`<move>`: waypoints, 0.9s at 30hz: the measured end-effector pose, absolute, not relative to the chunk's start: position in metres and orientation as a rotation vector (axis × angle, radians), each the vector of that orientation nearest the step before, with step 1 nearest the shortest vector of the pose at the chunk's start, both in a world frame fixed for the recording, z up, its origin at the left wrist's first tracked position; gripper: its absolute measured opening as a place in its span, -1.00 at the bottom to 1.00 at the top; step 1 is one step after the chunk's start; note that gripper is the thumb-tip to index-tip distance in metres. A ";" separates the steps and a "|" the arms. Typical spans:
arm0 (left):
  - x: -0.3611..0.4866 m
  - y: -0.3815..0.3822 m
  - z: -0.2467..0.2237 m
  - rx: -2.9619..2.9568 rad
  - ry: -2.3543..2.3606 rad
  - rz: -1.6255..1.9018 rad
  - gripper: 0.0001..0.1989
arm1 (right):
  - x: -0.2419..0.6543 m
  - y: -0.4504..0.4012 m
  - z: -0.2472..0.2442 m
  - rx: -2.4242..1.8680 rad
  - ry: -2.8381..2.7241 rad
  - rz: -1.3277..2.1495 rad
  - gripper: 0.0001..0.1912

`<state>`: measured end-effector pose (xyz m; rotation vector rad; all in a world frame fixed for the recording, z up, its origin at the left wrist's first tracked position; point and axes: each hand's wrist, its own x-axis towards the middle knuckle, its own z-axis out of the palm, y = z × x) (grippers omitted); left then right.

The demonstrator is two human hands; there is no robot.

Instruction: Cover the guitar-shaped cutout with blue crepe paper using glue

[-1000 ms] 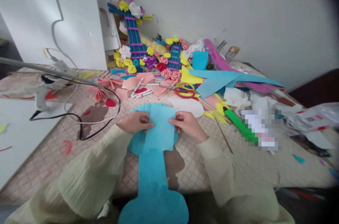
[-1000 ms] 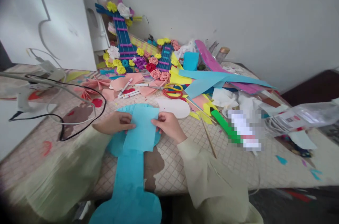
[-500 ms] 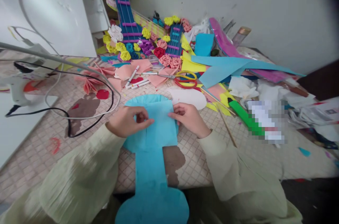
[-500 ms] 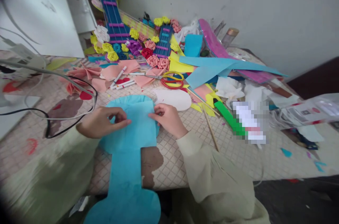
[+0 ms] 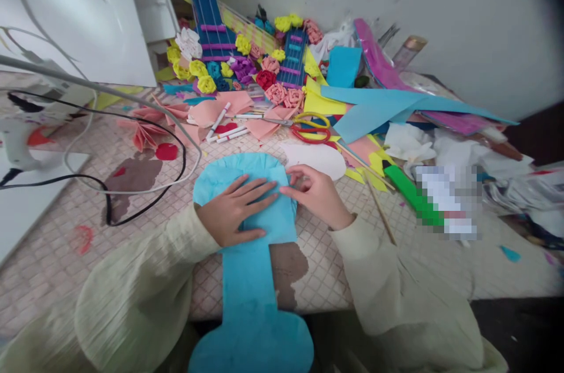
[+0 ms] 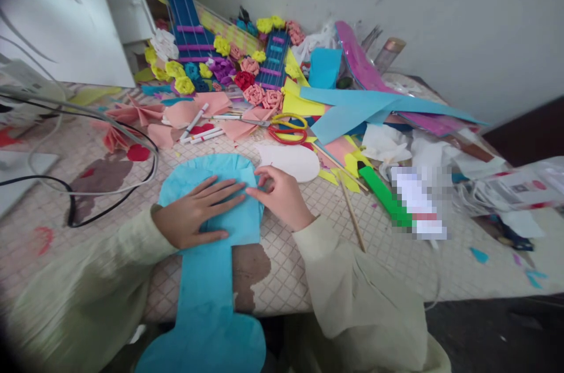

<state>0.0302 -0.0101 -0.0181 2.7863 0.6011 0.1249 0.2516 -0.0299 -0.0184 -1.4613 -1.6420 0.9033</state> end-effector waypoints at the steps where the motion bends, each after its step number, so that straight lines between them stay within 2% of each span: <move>1: 0.030 -0.010 -0.018 2.797 0.600 0.120 -0.32 | 0.253 -0.031 -0.017 -1.447 -1.679 0.860 -0.63; 5: 0.030 -0.011 -0.020 2.848 0.607 0.107 -0.33 | 0.260 -0.035 -0.012 -1.329 -1.914 0.772 -0.61; 12: 0.028 -0.011 -0.023 2.859 0.615 0.207 -0.26 | 0.265 -0.038 -0.014 -1.345 -2.289 0.713 -0.42; 27: 0.025 -0.012 -0.022 2.870 0.744 0.178 -0.26 | 0.264 -0.045 -0.015 -1.359 -2.345 0.716 -0.43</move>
